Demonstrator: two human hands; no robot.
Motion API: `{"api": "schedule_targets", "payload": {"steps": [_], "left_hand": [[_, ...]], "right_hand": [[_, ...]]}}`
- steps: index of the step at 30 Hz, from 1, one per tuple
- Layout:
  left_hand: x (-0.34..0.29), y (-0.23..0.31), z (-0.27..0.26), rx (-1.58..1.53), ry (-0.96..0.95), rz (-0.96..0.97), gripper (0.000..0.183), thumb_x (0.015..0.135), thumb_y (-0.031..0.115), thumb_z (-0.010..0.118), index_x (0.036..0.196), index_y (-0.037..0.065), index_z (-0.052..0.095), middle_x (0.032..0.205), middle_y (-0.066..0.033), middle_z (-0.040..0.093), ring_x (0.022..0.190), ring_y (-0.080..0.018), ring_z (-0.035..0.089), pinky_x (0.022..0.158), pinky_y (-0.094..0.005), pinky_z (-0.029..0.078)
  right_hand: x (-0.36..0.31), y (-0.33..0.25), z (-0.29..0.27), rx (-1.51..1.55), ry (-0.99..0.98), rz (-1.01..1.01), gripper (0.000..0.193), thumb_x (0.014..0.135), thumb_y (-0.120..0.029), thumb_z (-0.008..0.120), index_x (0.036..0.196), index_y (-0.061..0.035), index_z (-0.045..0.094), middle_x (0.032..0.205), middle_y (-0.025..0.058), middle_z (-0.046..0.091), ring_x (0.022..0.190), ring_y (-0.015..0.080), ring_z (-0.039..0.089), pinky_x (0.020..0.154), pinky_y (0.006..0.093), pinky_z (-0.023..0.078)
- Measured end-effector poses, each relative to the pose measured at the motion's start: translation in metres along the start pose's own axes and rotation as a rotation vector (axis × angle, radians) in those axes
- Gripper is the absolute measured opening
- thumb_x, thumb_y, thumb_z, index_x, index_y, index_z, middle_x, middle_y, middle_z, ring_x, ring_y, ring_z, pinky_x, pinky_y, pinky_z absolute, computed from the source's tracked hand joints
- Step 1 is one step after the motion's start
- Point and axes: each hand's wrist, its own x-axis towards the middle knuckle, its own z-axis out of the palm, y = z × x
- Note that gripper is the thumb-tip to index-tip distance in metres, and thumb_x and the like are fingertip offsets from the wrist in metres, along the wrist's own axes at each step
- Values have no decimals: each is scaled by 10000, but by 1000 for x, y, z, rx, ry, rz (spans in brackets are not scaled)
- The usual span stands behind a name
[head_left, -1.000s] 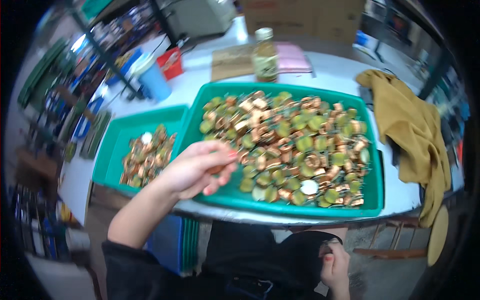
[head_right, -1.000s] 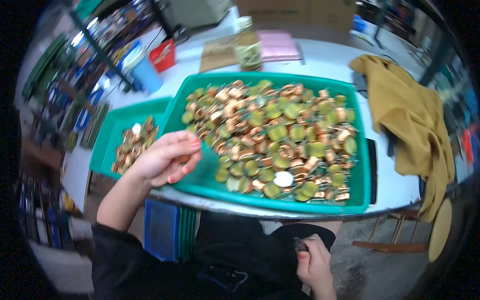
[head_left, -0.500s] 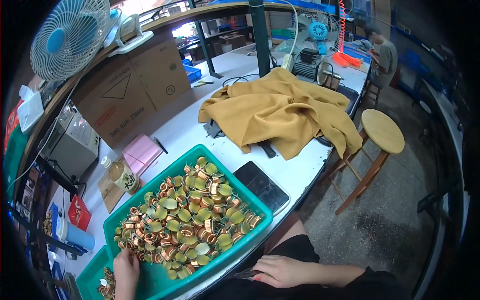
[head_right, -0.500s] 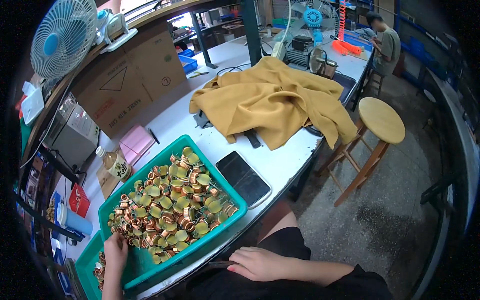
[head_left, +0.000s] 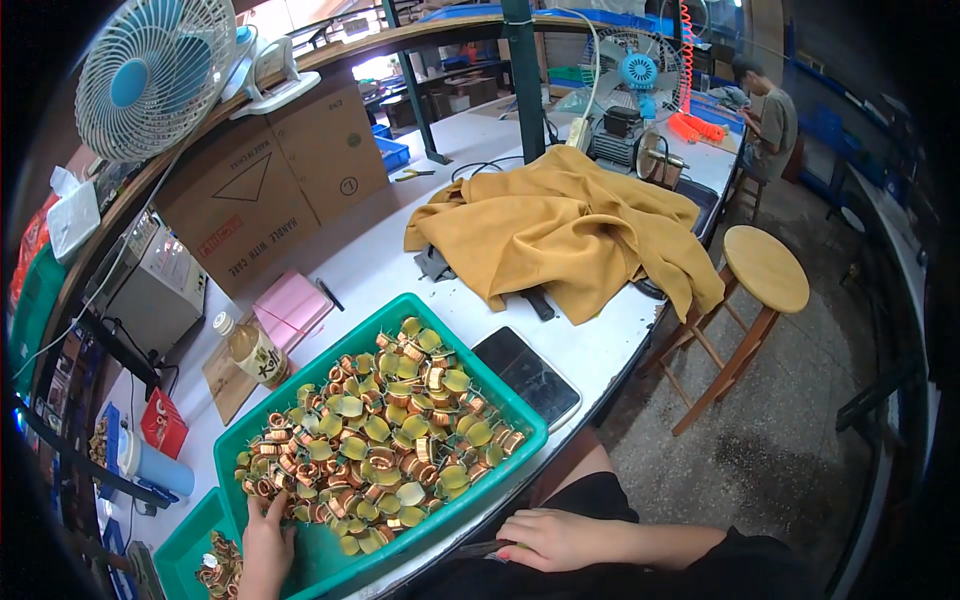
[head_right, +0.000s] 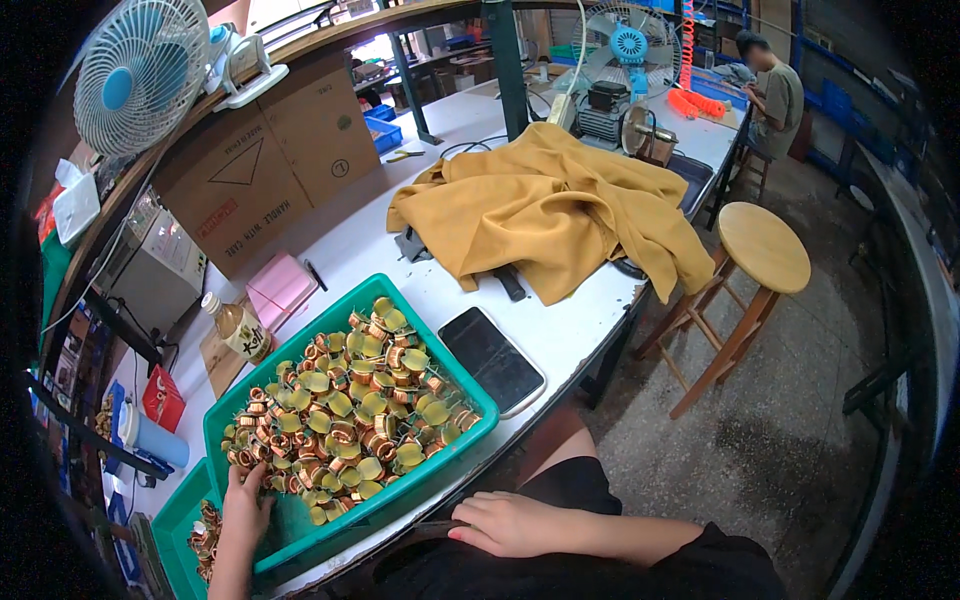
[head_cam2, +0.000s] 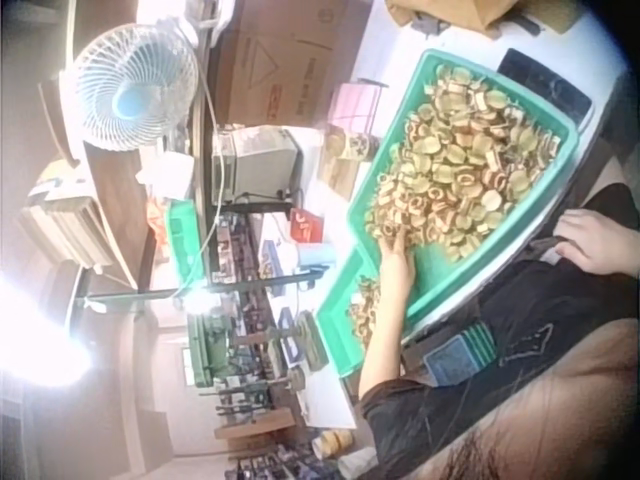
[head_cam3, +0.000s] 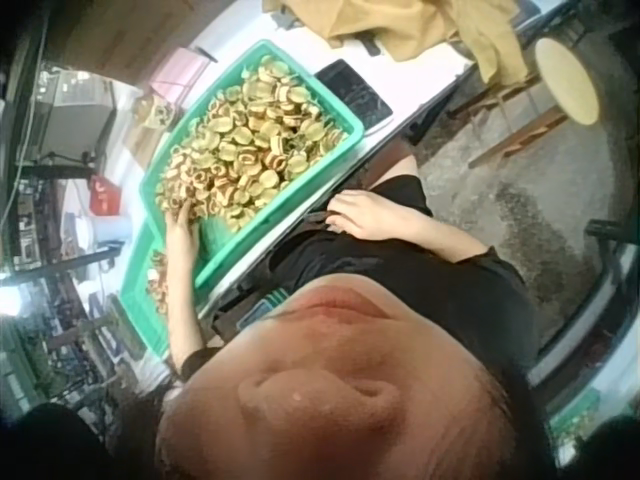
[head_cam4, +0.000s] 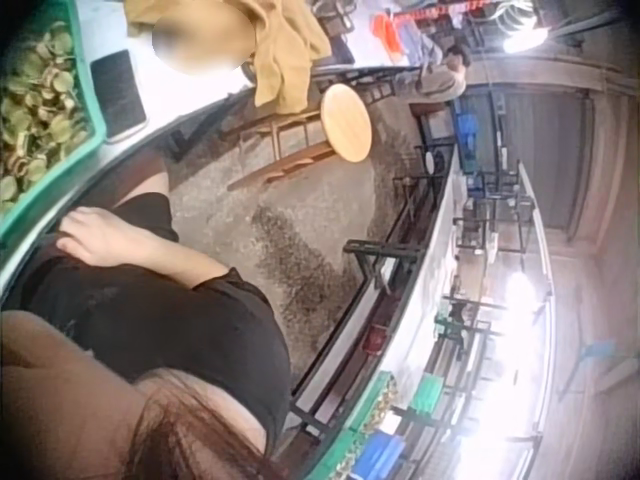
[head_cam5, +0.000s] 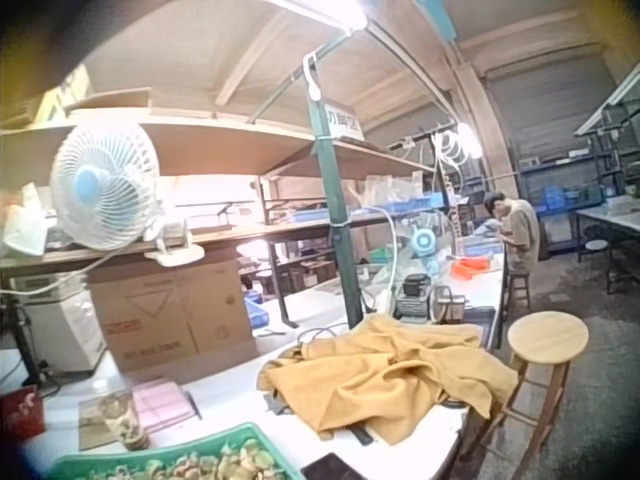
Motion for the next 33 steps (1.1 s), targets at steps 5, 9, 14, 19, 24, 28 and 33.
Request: {"api": "schedule_targets", "payload": {"steps": [5, 9, 14, 19, 24, 28, 33], "left_hand": [[5, -3, -1, 21, -40, -36, 409, 691, 24, 671, 1093, 68, 612, 988, -122, 512, 754, -315, 583, 669, -378, 502], [4, -6, -1, 6, -36, -8, 416, 688, 50, 691, 1096, 73, 616, 987, -121, 511, 756, -313, 584, 673, -378, 502], [3, -8, 1, -18, -29, 12, 400, 693, 61, 692, 1086, 75, 622, 986, -119, 513, 753, -313, 583, 676, -378, 503], [4, -5, 0, -22, -59, 50, 349, 694, 62, 690, 1038, 64, 629, 998, -124, 521, 757, -317, 587, 686, -388, 507], [6, 1, -1, -13, -57, 38, 357, 694, 63, 684, 1044, 55, 613, 1000, -142, 546, 778, -332, 596, 701, -402, 510], [-3, 6, -4, 20, -82, -10, 361, 699, 70, 673, 1047, 37, 582, 971, -157, 576, 805, -353, 602, 707, -416, 511], [4, 1, 7, -138, -93, -136, 343, 750, 145, 648, 1032, 2, 515, 807, -200, 629, 717, -384, 606, 619, -451, 482]], "right_hand": [[2, -4, 1, 11, 45, -55, 160, 920, -188, 521, 882, -33, 509, 755, 124, 540, 686, 285, 552, 646, 342, 470], [0, -6, -1, 2, 39, -59, 161, 922, -191, 518, 882, -35, 509, 761, 126, 542, 692, 286, 555, 650, 347, 472], [-4, -4, -5, -20, 1, -31, 165, 923, -197, 516, 886, -36, 511, 772, 128, 549, 698, 289, 559, 652, 351, 473], [-6, -6, -8, -50, -24, -13, 171, 922, -203, 515, 889, -35, 514, 785, 129, 557, 704, 293, 563, 650, 351, 473], [-9, -8, -8, -62, -11, -20, 177, 922, -206, 514, 885, -33, 515, 788, 126, 563, 708, 299, 565, 652, 354, 473], [-7, -6, -8, -58, -41, -15, 175, 920, -207, 517, 875, -37, 518, 776, 122, 562, 709, 301, 564, 655, 356, 473], [-8, -8, -5, -115, -67, 68, 149, 858, -163, 577, 932, -33, 569, 852, 127, 605, 766, 305, 580, 683, 338, 468]]}}
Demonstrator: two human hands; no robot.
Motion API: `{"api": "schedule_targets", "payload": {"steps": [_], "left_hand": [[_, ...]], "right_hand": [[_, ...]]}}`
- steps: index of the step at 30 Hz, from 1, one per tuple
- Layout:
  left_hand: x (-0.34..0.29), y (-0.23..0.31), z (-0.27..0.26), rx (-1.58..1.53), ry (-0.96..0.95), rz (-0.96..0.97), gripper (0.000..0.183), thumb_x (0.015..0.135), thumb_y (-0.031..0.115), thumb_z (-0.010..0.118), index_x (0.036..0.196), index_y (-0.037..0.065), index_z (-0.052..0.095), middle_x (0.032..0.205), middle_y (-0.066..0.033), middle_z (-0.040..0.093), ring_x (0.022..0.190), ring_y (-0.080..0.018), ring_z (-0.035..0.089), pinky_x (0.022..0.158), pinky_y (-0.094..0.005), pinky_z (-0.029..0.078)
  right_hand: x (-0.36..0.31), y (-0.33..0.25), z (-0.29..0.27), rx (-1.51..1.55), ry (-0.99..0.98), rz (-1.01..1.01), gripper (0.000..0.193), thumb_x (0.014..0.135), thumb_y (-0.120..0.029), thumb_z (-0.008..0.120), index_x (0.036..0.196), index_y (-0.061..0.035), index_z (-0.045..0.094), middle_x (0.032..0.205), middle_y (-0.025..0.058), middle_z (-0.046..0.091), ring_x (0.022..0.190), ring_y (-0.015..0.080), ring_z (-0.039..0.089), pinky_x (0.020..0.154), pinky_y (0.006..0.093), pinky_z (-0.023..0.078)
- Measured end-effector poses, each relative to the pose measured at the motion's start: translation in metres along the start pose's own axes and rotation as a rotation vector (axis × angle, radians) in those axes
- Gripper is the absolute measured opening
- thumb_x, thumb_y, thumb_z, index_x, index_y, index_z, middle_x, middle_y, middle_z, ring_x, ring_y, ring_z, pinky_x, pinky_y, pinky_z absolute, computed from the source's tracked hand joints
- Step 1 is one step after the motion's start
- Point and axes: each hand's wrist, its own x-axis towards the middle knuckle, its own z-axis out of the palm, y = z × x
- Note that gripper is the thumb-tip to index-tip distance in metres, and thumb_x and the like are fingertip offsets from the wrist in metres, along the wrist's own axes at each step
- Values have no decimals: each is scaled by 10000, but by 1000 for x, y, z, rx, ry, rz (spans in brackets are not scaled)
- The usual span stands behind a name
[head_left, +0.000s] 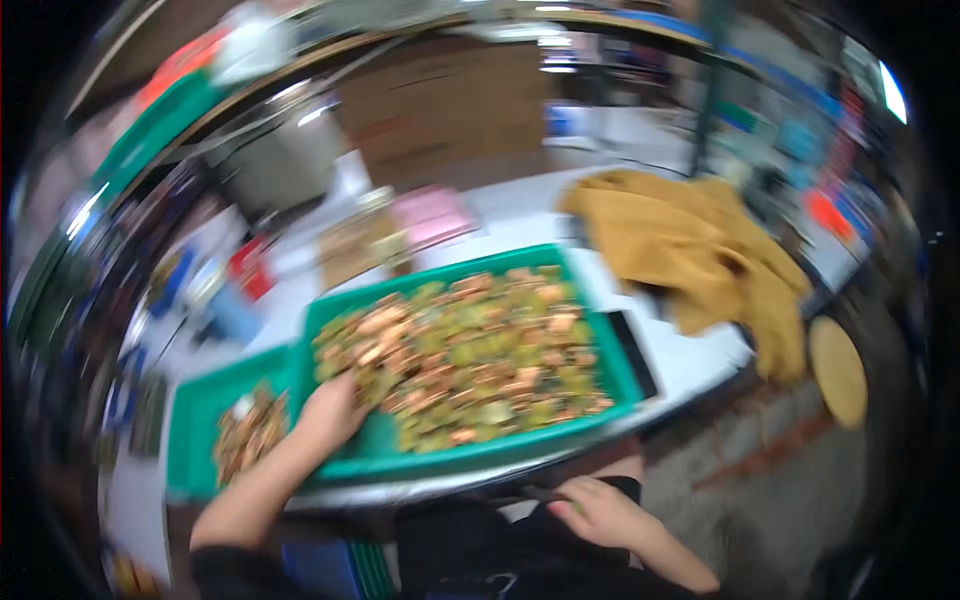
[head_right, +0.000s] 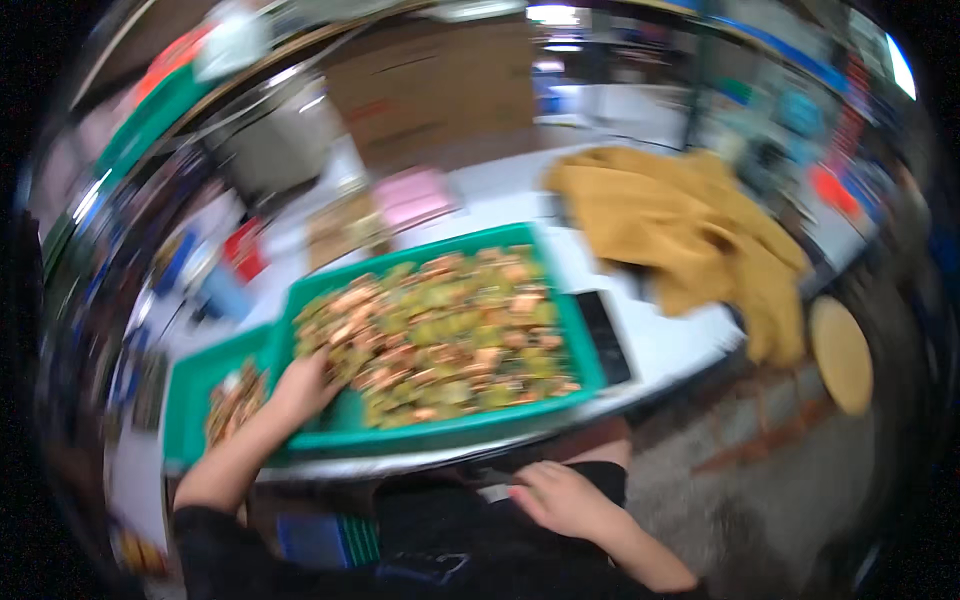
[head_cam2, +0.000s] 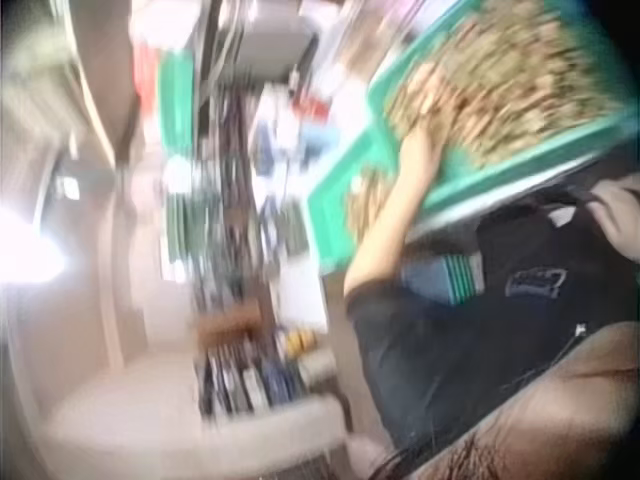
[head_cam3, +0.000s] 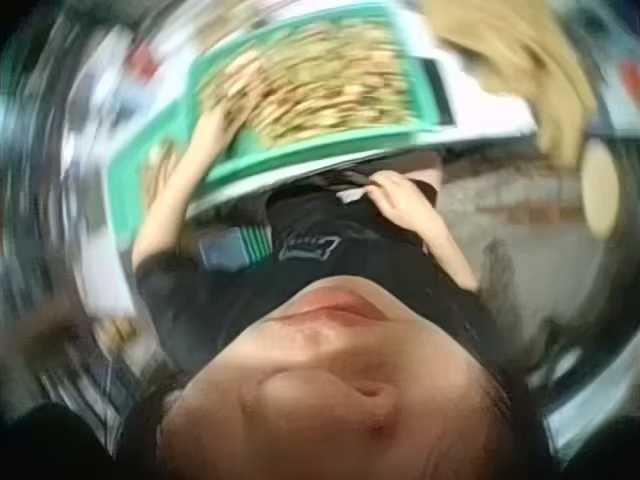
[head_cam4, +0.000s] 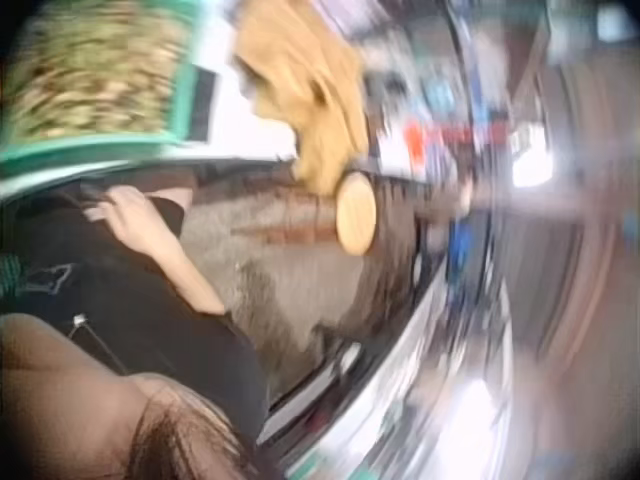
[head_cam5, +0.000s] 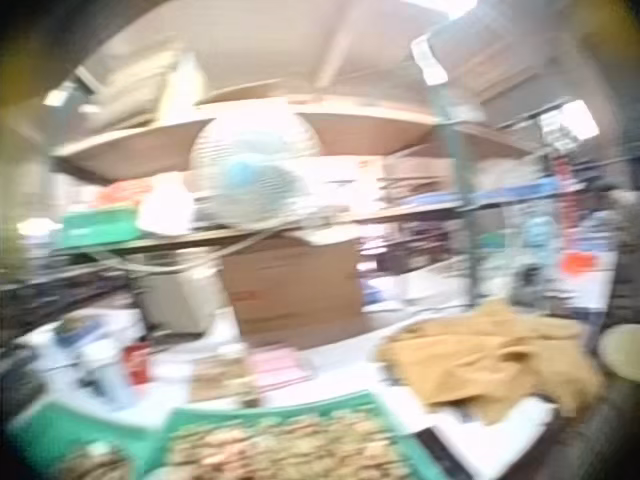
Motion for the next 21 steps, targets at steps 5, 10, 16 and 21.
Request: {"api": "schedule_targets", "payload": {"steps": [5, 10, 16, 21], "left_hand": [[5, -12, 2, -198, 80, -3, 254, 674, 120, 738, 839, 7, 582, 787, -134, 650, 702, -315, 628, 640, -386, 506], [-4, -23, 14, -342, 152, -66, 279, 670, 68, 731, 903, 0, 593, 820, -124, 656, 737, -270, 639, 667, -338, 520], [-13, -21, 10, -393, 180, -130, 319, 660, 64, 717, 939, -14, 582, 832, -144, 648, 731, -287, 634, 656, -352, 517], [-27, 7, -29, -1050, 102, -398, 290, 771, 35, 661, 1030, 8, 535, 914, -97, 618, 696, -180, 611, 498, -242, 481]], "right_hand": [[-4, -13, 1, -15, -63, 133, 146, 829, -112, 555, 925, -3, 559, 856, 162, 598, 770, 340, 558, 708, 369, 451], [-2, -5, 12, 62, -149, 157, 133, 828, -97, 544, 916, 4, 544, 857, 172, 590, 756, 348, 548, 693, 373, 443], [-2, -11, 11, 80, -131, 155, 124, 825, -89, 544, 905, 6, 539, 848, 172, 581, 746, 349, 542, 680, 377, 441], [-8, -5, 11, 113, -103, 165, 124, 825, -79, 549, 917, 3, 536, 838, 161, 572, 736, 339, 531, 676, 369, 440]]}}
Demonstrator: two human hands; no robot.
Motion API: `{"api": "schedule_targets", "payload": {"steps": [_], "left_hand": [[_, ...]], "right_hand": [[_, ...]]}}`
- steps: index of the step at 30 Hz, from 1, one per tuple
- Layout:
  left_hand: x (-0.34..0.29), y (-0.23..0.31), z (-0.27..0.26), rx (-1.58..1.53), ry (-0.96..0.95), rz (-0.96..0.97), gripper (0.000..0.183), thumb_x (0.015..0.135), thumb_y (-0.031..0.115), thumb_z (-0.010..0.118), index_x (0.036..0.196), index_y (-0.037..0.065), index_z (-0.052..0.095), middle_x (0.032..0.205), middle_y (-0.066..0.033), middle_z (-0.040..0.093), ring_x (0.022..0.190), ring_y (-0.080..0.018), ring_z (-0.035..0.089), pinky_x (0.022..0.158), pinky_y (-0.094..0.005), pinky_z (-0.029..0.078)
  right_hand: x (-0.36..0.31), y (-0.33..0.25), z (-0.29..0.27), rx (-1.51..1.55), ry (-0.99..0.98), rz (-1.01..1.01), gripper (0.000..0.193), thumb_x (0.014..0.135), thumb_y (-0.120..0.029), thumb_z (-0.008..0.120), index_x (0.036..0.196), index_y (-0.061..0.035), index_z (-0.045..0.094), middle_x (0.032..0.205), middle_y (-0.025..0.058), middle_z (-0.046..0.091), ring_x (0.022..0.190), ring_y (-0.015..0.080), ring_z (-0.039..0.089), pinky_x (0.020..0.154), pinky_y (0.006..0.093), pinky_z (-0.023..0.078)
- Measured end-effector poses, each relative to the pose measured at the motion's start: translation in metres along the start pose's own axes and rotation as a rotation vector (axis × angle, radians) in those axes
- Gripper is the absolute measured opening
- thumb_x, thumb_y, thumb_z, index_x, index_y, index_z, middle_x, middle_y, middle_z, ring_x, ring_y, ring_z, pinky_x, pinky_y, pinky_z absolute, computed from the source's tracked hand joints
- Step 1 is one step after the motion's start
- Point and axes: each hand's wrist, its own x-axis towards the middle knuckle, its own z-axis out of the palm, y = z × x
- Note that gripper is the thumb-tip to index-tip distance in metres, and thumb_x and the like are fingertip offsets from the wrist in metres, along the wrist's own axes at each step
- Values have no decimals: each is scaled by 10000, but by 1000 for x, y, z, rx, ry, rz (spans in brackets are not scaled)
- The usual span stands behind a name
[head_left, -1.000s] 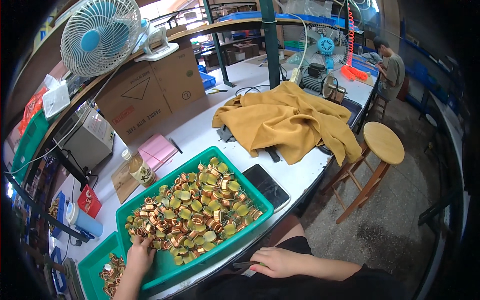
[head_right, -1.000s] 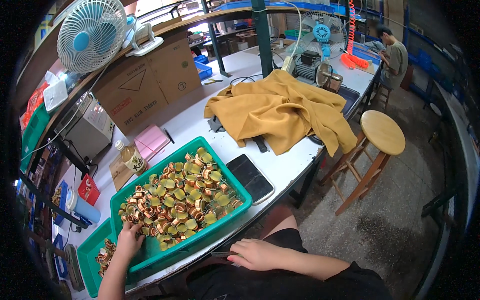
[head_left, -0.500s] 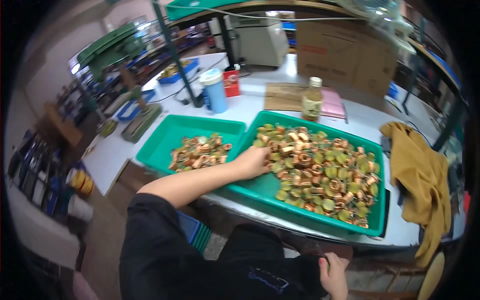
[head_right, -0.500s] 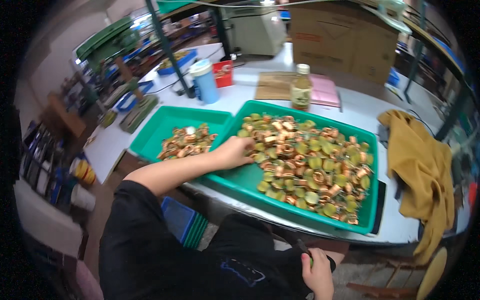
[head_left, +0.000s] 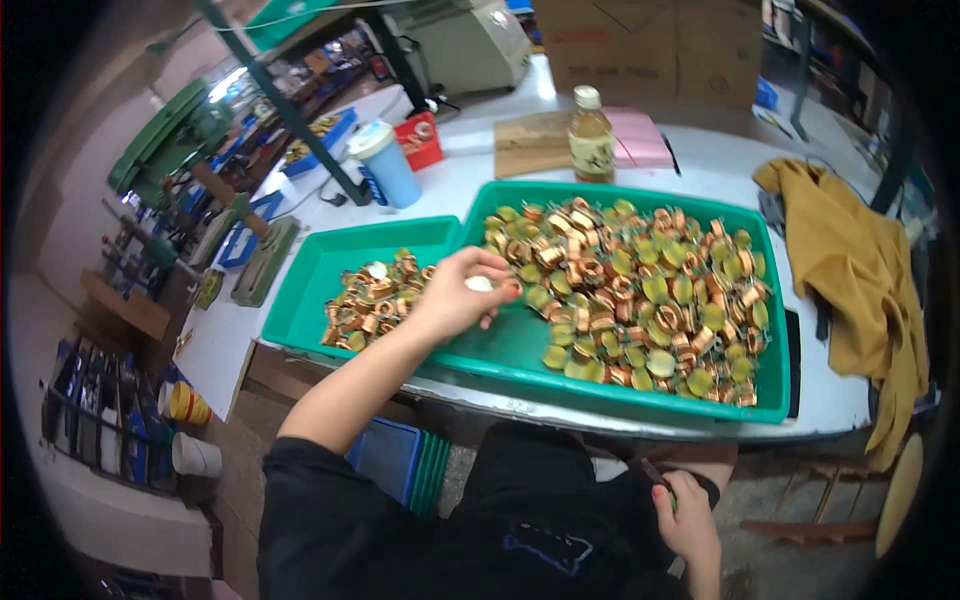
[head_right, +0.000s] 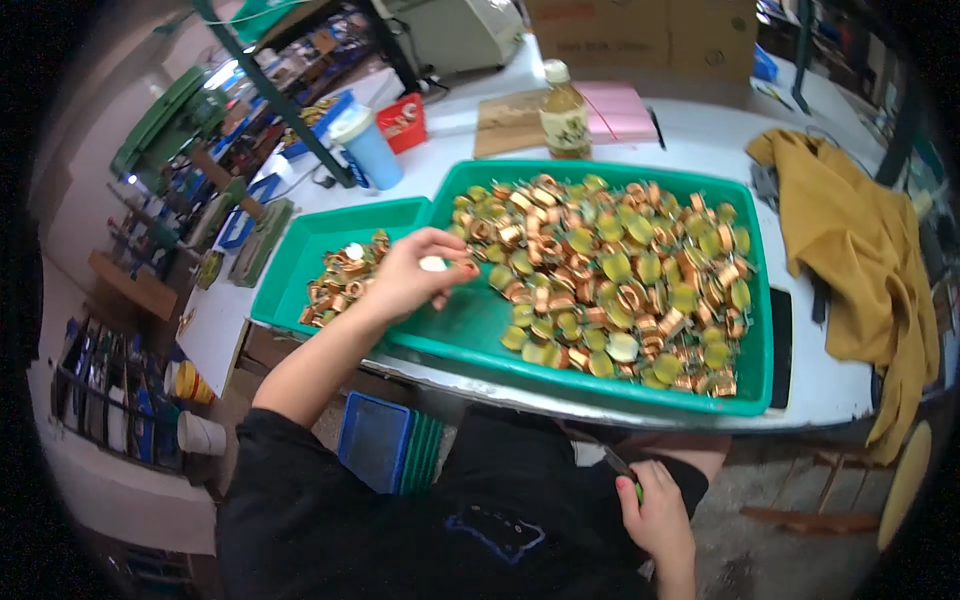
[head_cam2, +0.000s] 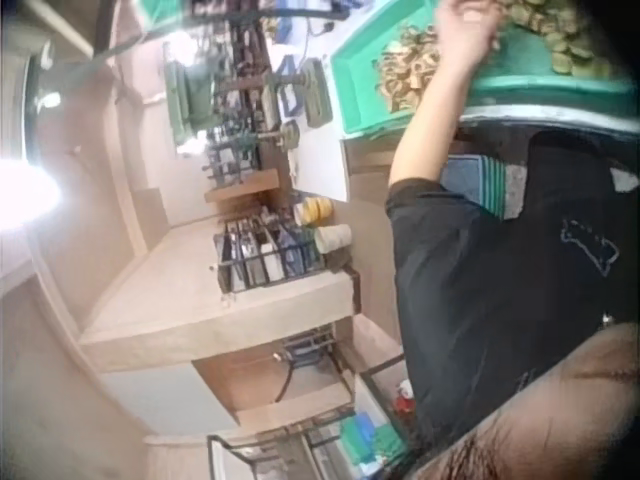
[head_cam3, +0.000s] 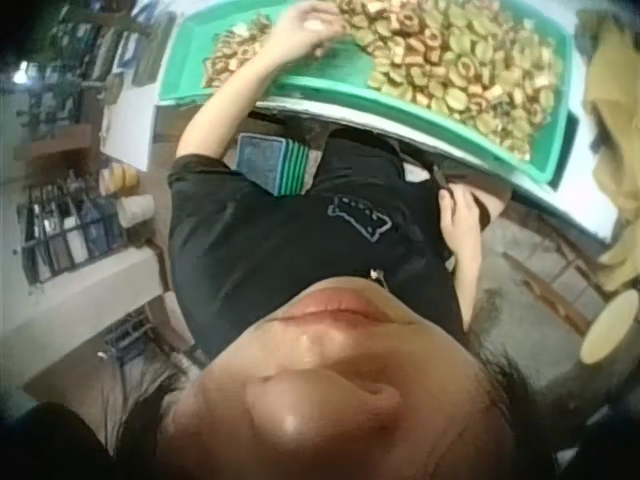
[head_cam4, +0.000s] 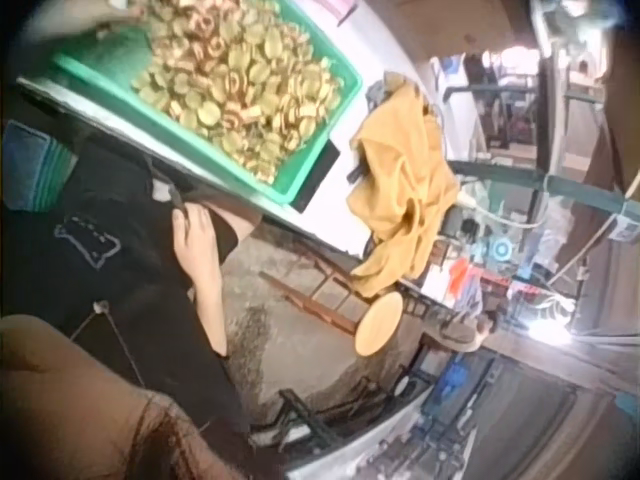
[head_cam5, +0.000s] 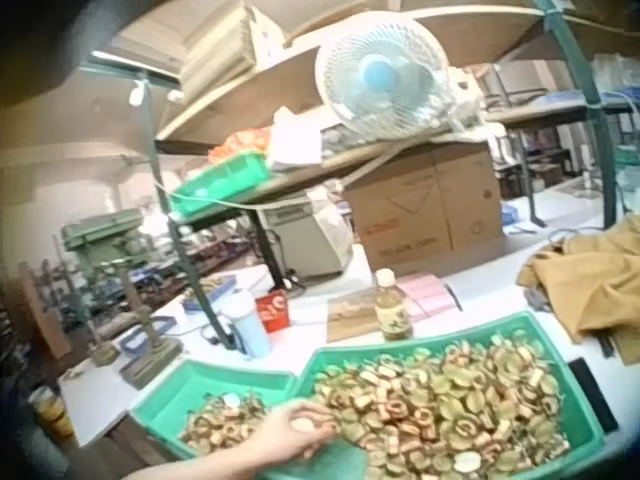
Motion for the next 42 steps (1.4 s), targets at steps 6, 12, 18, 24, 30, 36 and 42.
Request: {"api": "schedule_targets", "payload": {"steps": [6, 12, 18, 24, 30, 36, 42], "left_hand": [[-55, 24, 58, -916, -147, -101, 260, 862, 74, 576, 1095, 27, 471, 968, -142, 589, 666, -193, 590, 429, -229, 478], [-79, 6, 110, -1381, -487, -126, 259, 897, 68, 523, 1137, 25, 435, 1056, -195, 548, 737, -246, 620, 482, -258, 536], [-100, -2, 137, -1307, -763, -191, 346, 853, -30, 559, 1166, 16, 419, 1136, -218, 511, 825, -274, 630, 549, -280, 570], [-104, -3, 153, -887, -642, 73, 462, 762, -147, 607, 1160, 3, 424, 1175, -220, 511, 868, -272, 632, 652, -295, 578], [-101, -9, 162, -789, -684, 182, 444, 702, -140, 622, 1065, 33, 433, 1154, -242, 522, 877, -355, 638, 633, -340, 587], [-106, -12, 168, -1011, -673, -84, 496, 642, -178, 626, 1050, 41, 449, 1178, -233, 518, 966, -384, 616, 762, -408, 572], [-105, -26, 177, -1108, -729, -35, 521, 644, -192, 650, 1072, 35, 458, 1187, -217, 531, 1001, -351, 608, 815, -397, 548]], "right_hand": [[4, 3, -1, 42, -17, -3, 126, 825, -83, 576, 920, -9, 537, 822, 123, 556, 736, 294, 532, 676, 334, 439], [10, -10, -3, -5, -49, 1, 136, 820, -85, 590, 922, -12, 539, 823, 120, 558, 735, 285, 536, 670, 322, 441], [2, -13, -10, 7, -32, -34, 150, 812, -79, 598, 934, -11, 544, 823, 119, 560, 733, 277, 540, 670, 315, 443], [-4, -12, -23, 64, -7, 28, 140, 827, -86, 580, 935, -2, 549, 824, 113, 555, 744, 254, 545, 678, 305, 447], [-15, -20, -36, 456, -42, 175, 159, 871, -94, 523, 990, 10, 532, 860, 108, 554, 768, 229, 546, 674, 293, 442], [-19, -51, -35, 1335, 239, 451, 207, 908, -108, 452, 1070, 13, 493, 914, 108, 557, 828, 224, 537, 763, 311, 429], [-27, -56, -36, 627, 157, 370, 221, 902, -115, 472, 1085, 8, 486, 905, 101, 550, 831, 232, 522, 837, 342, 415]]}}
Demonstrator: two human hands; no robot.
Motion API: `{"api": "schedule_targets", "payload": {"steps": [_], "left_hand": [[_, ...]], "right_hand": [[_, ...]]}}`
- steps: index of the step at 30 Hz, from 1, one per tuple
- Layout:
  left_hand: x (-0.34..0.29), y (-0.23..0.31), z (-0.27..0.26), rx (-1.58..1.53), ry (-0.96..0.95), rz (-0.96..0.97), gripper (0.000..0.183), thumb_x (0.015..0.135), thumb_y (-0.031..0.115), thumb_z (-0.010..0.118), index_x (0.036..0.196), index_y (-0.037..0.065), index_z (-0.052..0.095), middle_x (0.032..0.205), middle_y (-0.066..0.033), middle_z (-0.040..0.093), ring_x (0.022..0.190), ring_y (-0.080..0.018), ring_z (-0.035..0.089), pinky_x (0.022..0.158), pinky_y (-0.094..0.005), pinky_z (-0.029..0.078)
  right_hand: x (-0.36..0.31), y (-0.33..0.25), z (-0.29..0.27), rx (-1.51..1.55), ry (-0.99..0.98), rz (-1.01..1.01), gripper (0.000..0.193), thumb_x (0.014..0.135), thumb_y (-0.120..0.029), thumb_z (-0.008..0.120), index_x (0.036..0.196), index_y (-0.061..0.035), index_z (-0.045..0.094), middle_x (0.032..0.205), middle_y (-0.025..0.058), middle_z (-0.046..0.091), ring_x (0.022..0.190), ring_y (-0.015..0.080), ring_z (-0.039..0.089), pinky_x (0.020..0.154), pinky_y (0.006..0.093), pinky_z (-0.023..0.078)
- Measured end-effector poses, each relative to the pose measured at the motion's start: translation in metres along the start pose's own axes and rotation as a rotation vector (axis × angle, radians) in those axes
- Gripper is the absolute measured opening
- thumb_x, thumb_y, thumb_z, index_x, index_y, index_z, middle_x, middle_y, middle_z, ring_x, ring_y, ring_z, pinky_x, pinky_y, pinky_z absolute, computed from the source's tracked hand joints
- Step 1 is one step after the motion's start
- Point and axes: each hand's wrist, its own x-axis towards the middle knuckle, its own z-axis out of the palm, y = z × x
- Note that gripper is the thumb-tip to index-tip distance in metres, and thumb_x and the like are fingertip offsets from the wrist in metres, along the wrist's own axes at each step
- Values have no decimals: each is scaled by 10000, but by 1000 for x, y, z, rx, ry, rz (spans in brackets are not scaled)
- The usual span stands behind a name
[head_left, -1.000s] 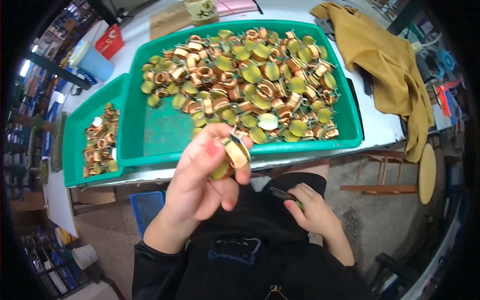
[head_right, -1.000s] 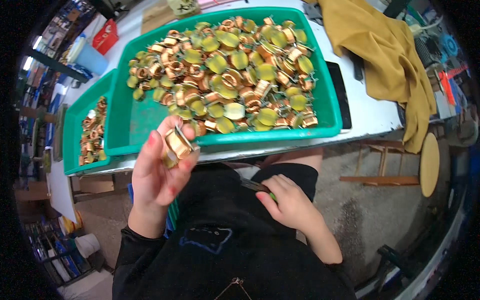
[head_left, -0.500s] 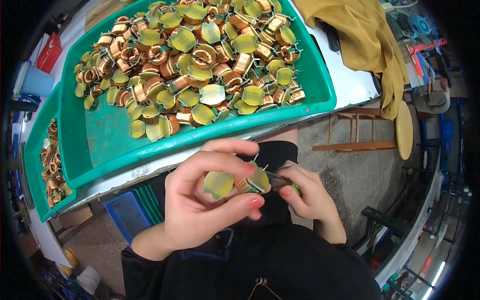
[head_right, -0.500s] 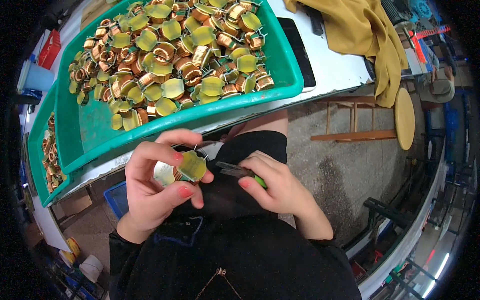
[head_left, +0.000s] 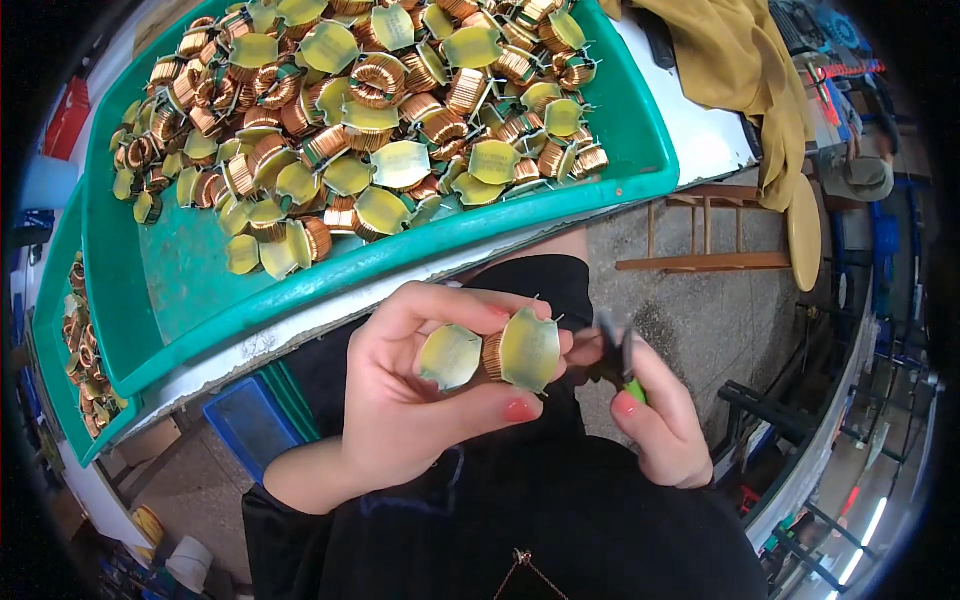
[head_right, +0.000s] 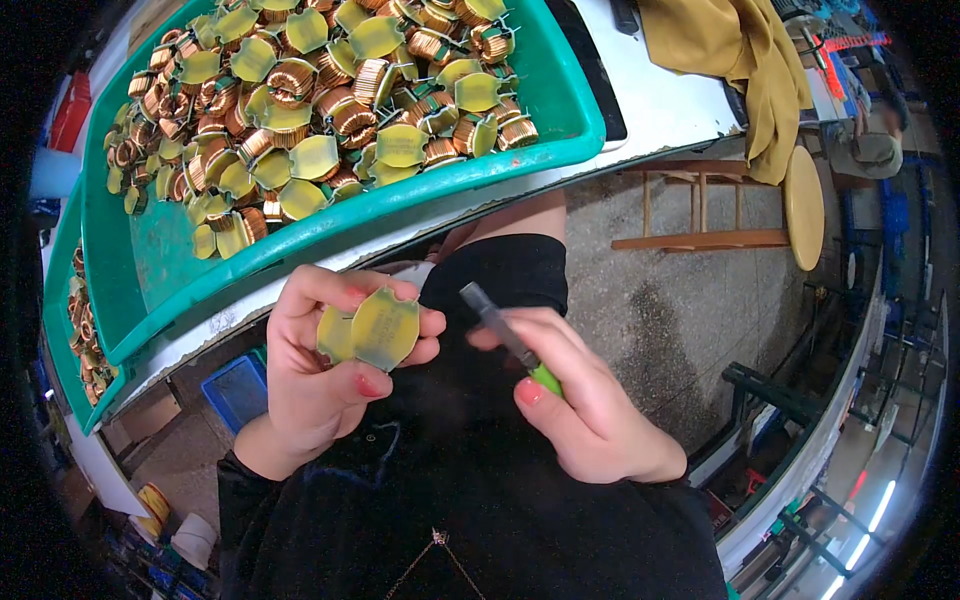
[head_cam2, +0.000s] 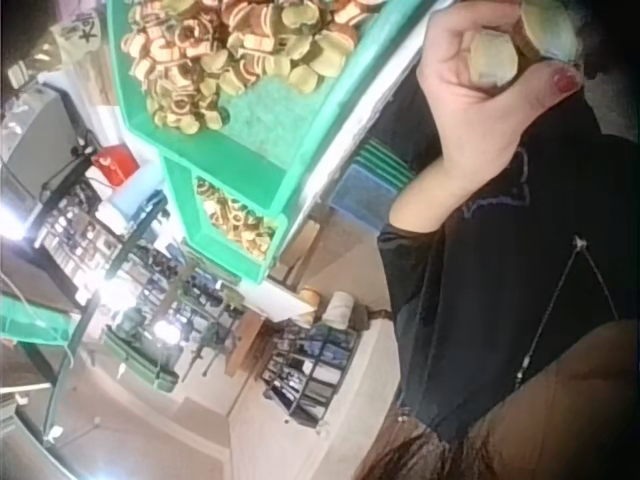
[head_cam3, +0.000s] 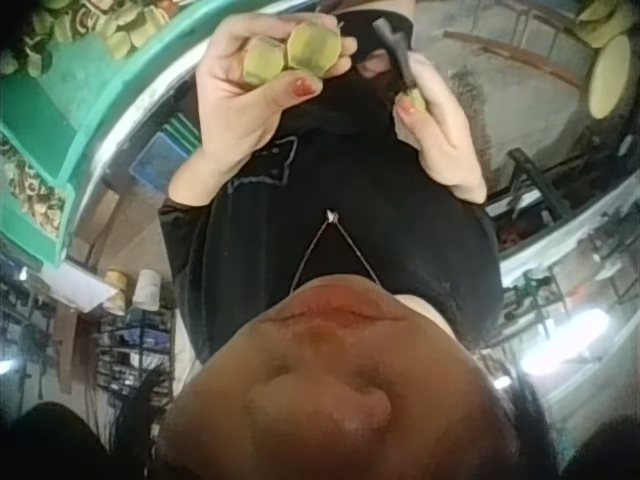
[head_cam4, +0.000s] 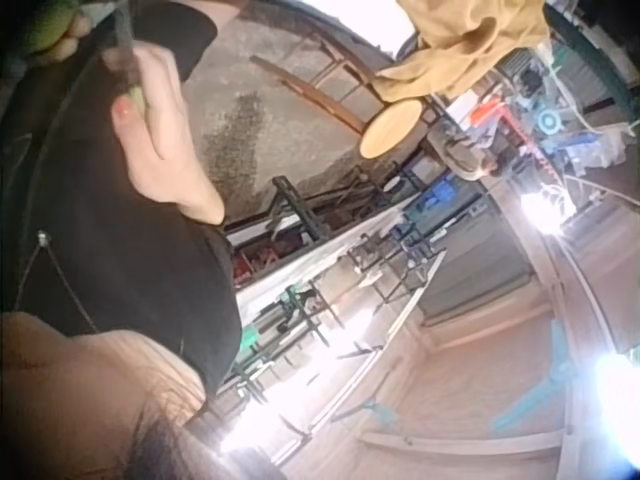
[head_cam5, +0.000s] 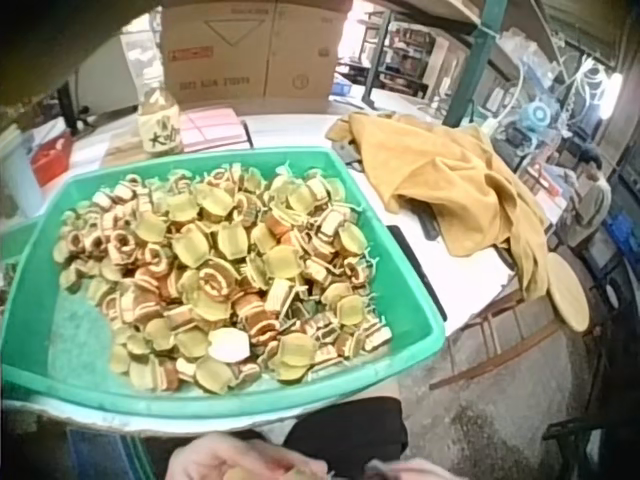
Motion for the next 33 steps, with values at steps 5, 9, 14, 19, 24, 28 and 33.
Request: {"api": "schedule_targets", "payload": {"steps": [5, 9, 14, 19, 24, 28, 33], "left_hand": [[-1, -3, -3, 13, -34, 59, 518, 658, -184, 688, 1083, 20, 476, 1186, -214, 543, 992, -309, 617, 831, -373, 534], [-3, -4, -6, 60, -55, 107, 524, 637, -173, 714, 1071, 18, 493, 1181, -221, 545, 992, -308, 617, 828, -373, 535], [-4, -2, -10, 152, -75, 138, 531, 600, -143, 754, 1037, 38, 512, 1164, -222, 550, 976, -317, 618, 805, -377, 548], [-4, 0, -11, 277, -104, 110, 552, 558, -101, 797, 998, 80, 518, 1140, -213, 553, 936, -343, 627, 772, -399, 570], [-5, 1, -7, 134, -39, 76, 406, 612, -114, 768, 957, 2, 588, 1125, -219, 580, 970, -285, 625, 822, -343, 538], [-5, 1, -10, 172, -54, 81, 395, 615, -109, 770, 953, 0, 597, 1114, -217, 584, 973, -285, 624, 823, -341, 537], [-4, 1, -9, 174, -39, 69, 388, 617, -111, 768, 942, 2, 589, 1108, -216, 586, 978, -292, 622, 817, -341, 538]], "right_hand": [[9, 1, -2, -511, 112, -258, 207, 869, -141, 551, 1018, 1, 522, 873, 93, 543, 780, 235, 508, 790, 334, 424], [14, 1, 0, -838, 164, -412, 208, 838, -167, 602, 956, -5, 546, 852, 92, 539, 730, 235, 494, 716, 317, 431], [15, -2, 6, -862, 198, -375, 216, 814, -203, 631, 891, -13, 565, 824, 90, 538, 677, 234, 475, 651, 304, 421], [16, -4, 8, -865, 175, -387, 222, 820, -217, 630, 876, -12, 568, 799, 86, 534, 645, 227, 463, 637, 307, 417], [20, -5, 8, -873, 161, -411, 232, 821, -226, 631, 870, -8, 568, 783, 84, 531, 629, 224, 459, 628, 303, 414], [23, -4, 8, -879, 146, -440, 237, 821, -228, 632, 870, -5, 568, 779, 85, 527, 624, 222, 457, 615, 296, 412], [27, -1, 7, -866, 146, -457, 248, 823, -244, 630, 863, -8, 565, 757, 81, 506, 612, 217, 446, 587, 290, 403]]}}
